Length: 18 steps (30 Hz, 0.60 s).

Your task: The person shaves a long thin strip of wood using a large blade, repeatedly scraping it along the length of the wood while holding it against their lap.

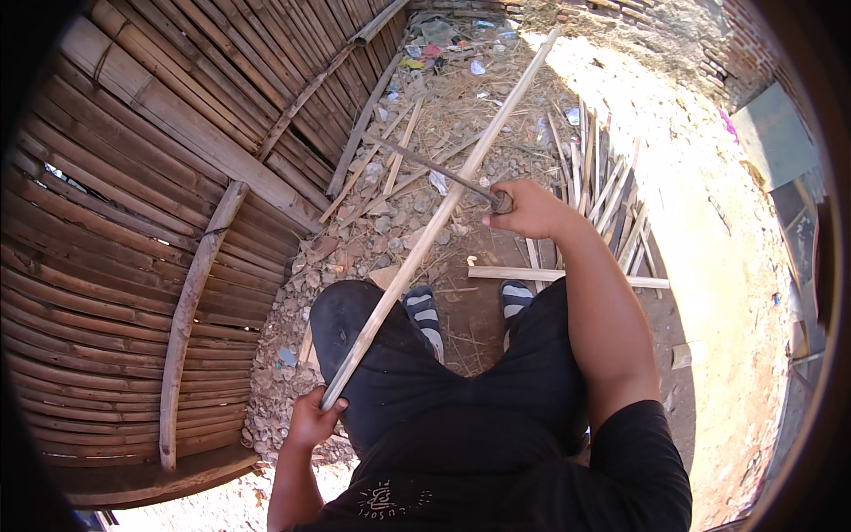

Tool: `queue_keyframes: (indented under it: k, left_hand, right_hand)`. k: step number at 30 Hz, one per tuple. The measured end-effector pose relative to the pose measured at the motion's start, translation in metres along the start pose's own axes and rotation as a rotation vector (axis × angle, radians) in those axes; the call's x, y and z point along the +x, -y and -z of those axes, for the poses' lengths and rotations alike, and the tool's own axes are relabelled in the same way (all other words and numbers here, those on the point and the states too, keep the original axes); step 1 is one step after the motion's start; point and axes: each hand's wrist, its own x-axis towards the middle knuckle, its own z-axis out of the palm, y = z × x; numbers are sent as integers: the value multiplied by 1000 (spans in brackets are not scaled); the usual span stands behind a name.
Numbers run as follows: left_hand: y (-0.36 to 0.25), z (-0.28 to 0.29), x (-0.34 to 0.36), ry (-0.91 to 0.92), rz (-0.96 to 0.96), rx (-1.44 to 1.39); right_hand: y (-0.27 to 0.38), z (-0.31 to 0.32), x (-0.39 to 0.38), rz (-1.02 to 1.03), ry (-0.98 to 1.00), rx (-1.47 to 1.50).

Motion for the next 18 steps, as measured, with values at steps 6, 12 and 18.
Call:
queue_keyframes:
  k: [6,12,18]
  left_hand:
    - [0,0,-3,-16,29,1]
    - [-5,5,-3,21,38,17]
    - [-3,5,0,51,31,-60]
  right_hand:
    - [64,-40,-11,224,498,-152]
    - [18,-17,1,138,288,-95]
    - [-17,-6,4,-121,-119,160]
